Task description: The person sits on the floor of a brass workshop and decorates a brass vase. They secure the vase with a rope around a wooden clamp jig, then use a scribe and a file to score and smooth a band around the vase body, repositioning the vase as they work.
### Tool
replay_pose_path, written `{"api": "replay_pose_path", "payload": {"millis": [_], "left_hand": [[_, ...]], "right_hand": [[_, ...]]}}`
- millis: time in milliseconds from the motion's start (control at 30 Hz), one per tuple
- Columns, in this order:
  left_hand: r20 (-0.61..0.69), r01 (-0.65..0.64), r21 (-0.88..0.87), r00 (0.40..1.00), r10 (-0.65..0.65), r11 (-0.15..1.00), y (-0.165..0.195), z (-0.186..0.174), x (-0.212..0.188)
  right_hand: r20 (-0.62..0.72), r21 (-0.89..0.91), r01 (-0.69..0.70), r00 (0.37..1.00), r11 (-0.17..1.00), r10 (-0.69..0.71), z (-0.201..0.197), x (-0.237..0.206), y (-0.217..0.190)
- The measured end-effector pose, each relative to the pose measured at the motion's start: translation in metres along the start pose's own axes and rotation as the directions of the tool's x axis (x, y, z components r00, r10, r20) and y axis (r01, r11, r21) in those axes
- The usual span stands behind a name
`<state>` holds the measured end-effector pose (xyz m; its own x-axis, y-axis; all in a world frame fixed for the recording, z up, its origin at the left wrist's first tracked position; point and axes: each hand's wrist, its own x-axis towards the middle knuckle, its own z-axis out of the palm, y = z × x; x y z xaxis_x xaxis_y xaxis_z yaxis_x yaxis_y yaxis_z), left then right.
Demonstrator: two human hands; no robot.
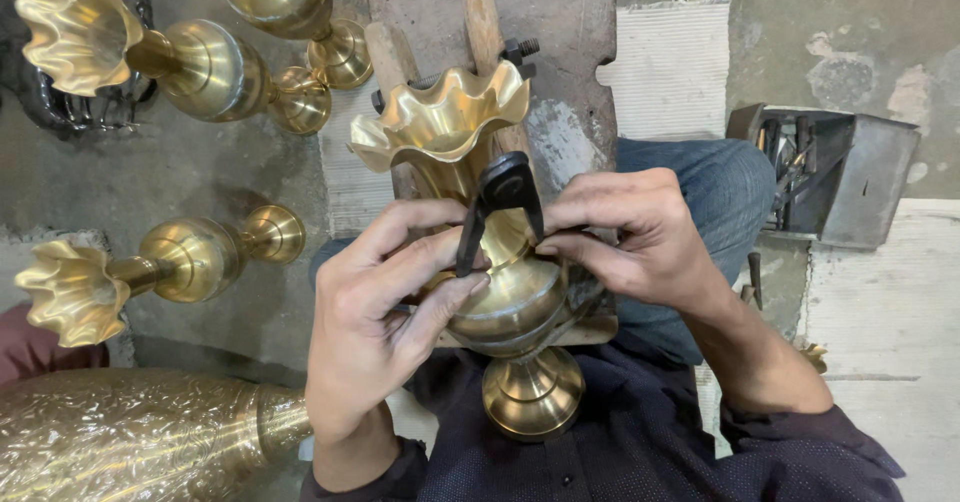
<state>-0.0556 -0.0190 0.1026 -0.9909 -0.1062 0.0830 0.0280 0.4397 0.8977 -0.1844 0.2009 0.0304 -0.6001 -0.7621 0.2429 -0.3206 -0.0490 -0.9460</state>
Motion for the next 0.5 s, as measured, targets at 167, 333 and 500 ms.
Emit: {"api": "replay_pose_path", "payload": {"millis": [167, 333, 500], "left_hand": [[-0.129, -0.069, -0.318, 0.991, 0.029, 0.946, -0.020, 0.009, -0.012], [-0.587, -0.310, -0.642, 0.787, -0.189, 0.702, -0.053, 0.052, -0.025], [-0.736, -0.455, -0.603, 0.633, -0.239, 0.655, -0.087, 0.073, -0.022]], "right_hand": [[-0.062, 0.359, -0.133, 0.984, 0.924, 0.166, -0.006, -0.014, 0.016], [0.006, 0.268, -0.294, 0.953, 0.918, 0.303, -0.004, -0.027, 0.026], [-0.033, -0.175, -0.134, 0.991, 0.975, 0.130, 0.019, -0.044, 0.010]]}}
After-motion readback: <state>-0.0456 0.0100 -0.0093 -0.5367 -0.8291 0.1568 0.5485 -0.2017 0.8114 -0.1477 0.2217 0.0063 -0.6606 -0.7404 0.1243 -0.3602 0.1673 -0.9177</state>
